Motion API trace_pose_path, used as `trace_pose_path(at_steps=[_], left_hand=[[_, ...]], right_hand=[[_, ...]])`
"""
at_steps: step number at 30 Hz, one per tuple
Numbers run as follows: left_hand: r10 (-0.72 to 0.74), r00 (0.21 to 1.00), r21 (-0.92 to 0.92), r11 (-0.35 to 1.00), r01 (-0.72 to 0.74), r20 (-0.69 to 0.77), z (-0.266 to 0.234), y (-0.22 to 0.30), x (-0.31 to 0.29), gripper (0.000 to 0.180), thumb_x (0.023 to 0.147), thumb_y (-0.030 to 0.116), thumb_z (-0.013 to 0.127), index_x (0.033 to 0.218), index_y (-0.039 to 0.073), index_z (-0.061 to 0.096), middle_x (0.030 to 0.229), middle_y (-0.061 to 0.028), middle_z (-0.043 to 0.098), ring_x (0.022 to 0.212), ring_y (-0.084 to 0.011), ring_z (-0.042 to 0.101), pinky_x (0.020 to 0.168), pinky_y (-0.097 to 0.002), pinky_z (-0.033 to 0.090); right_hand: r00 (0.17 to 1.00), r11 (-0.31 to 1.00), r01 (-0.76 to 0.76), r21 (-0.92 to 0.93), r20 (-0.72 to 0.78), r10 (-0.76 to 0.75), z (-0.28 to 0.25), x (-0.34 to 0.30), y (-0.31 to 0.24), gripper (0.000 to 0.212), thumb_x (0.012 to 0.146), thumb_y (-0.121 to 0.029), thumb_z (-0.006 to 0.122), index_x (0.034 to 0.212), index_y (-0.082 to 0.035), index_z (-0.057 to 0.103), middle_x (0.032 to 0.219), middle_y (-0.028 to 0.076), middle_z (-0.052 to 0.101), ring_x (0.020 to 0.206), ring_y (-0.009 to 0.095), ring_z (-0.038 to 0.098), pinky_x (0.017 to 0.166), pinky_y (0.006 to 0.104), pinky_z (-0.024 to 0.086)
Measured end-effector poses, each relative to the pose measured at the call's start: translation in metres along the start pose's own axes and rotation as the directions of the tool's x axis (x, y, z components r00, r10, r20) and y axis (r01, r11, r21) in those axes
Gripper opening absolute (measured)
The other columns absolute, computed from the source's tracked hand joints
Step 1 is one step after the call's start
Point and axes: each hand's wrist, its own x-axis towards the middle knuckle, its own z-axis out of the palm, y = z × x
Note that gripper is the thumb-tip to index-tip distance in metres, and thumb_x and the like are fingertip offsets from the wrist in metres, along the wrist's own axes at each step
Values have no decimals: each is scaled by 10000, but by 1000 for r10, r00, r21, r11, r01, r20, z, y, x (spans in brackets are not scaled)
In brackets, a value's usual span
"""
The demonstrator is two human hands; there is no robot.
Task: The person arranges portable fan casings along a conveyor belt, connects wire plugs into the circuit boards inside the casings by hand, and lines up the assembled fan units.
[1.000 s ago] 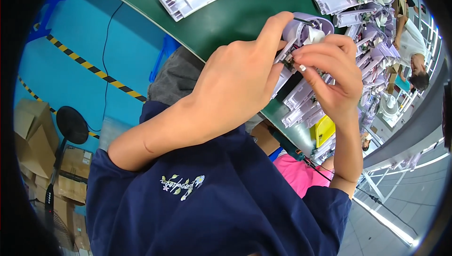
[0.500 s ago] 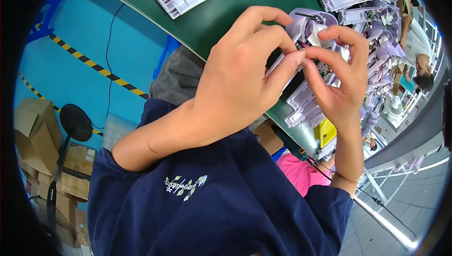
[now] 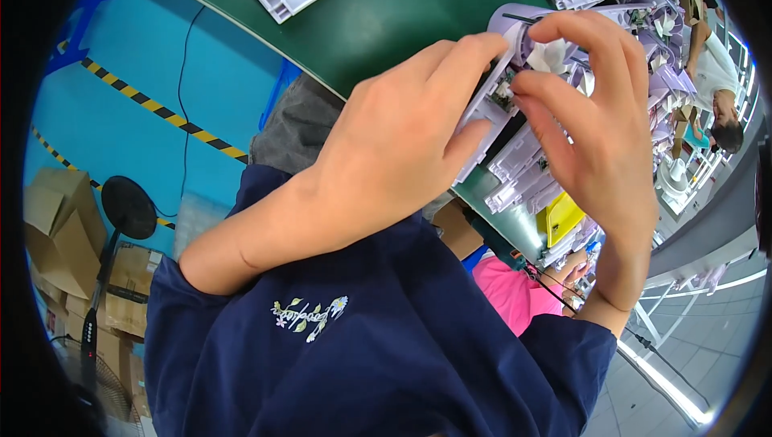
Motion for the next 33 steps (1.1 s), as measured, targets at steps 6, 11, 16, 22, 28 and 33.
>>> trace_pose_path(at_steps=[6,11,16,22,28,33], left_hand=[[-87,995,50,995,85,48,0,6,8,373,867,2,741,1229,16,651,1004,-109,743,729,-212,720,604,-306,590],[-28,999,43,999,29,-31,4,4,5,194,891,13,691,1084,14,663,919,-128,714,745,-295,703,621,-393,560],[3,999,79,997,0,-39,1,2,10,247,856,-29,717,1100,11,709,961,-128,744,708,-252,719,598,-333,569],[14,997,7,1000,-13,-72,3,3,11,73,851,-1,641,921,-11,661,854,-153,696,812,-371,692,685,-481,558],[16,997,17,1000,-14,-75,3,3,13,93,846,5,647,926,-24,683,854,-170,697,809,-384,698,695,-480,562],[5,995,8,1000,-5,-101,6,1,13,89,825,-1,653,894,-40,693,846,-188,705,789,-404,704,691,-487,572]], right_hand=[[982,996,87,3,167,-86,-17,12,5,294,670,14,797,929,-61,681,1262,97,608,1207,351,575,981,452,487],[958,992,115,-48,271,-98,-24,17,7,297,653,12,796,916,-57,676,1269,83,610,1232,343,574,993,448,488],[931,957,197,-212,346,-116,-28,31,-5,264,659,9,787,888,-48,670,1264,66,611,1252,314,575,1003,444,489],[901,927,199,-317,431,-46,-34,43,-28,158,733,11,759,849,-22,656,1259,72,610,1211,307,594,965,433,509],[908,927,150,-343,419,8,-32,45,-33,161,733,15,757,849,-19,651,1266,70,611,1195,300,605,963,434,508],[907,902,214,-375,419,-41,-29,42,-19,156,737,20,750,850,-16,648,1284,72,611,1195,299,608,971,434,505]])
